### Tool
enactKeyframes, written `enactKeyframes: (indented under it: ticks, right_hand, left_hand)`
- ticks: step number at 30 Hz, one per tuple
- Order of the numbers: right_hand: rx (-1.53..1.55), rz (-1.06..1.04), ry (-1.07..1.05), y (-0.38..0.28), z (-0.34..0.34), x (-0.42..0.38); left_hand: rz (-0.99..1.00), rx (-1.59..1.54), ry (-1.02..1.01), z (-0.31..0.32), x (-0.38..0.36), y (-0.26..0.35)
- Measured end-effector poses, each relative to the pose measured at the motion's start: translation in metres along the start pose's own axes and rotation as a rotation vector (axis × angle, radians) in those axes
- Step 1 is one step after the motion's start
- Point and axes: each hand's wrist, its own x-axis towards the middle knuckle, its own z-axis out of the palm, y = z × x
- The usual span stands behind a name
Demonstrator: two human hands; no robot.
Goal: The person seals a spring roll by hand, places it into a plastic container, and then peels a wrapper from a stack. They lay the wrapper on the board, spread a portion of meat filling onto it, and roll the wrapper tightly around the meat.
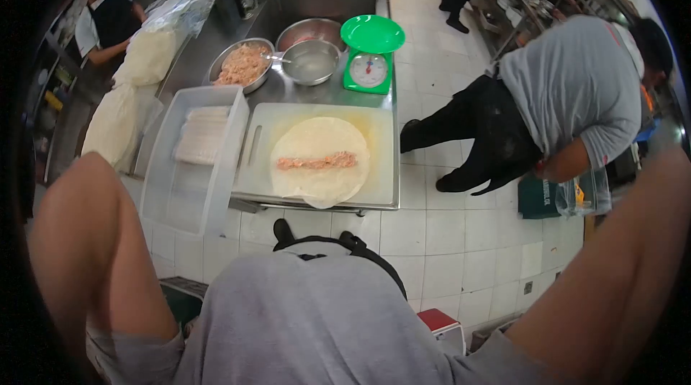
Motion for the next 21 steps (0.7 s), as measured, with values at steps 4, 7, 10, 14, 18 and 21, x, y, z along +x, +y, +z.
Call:
enactKeyframes:
  ticks: [4,7,10,14,18,21]
  right_hand:
    - [0.009,0.033,0.008,-0.003,-0.007,-0.008]
    - [0.008,0.032,0.022,-0.004,-0.011,-0.006]
    - [0.007,0.034,0.020,-0.004,-0.009,-0.007]
    - [0.008,0.012,0.030,-0.006,-0.010,-0.003]
    - [-0.001,0.005,0.021,-0.006,-0.013,-0.006]
    - [-0.004,0.005,0.018,-0.009,-0.016,-0.011]
  left_hand:
    - [-0.023,-0.016,-0.002,-0.004,-0.002,0.001]
    - [-0.025,-0.002,-0.005,-0.006,-0.002,-0.001]
    - [-0.023,-0.002,-0.005,-0.006,-0.001,-0.002]
    - [-0.007,0.022,-0.007,-0.002,-0.003,0.000]
    - [-0.001,0.011,0.006,0.001,-0.003,-0.001]
    - [0.006,0.009,0.012,0.000,-0.001,0.001]
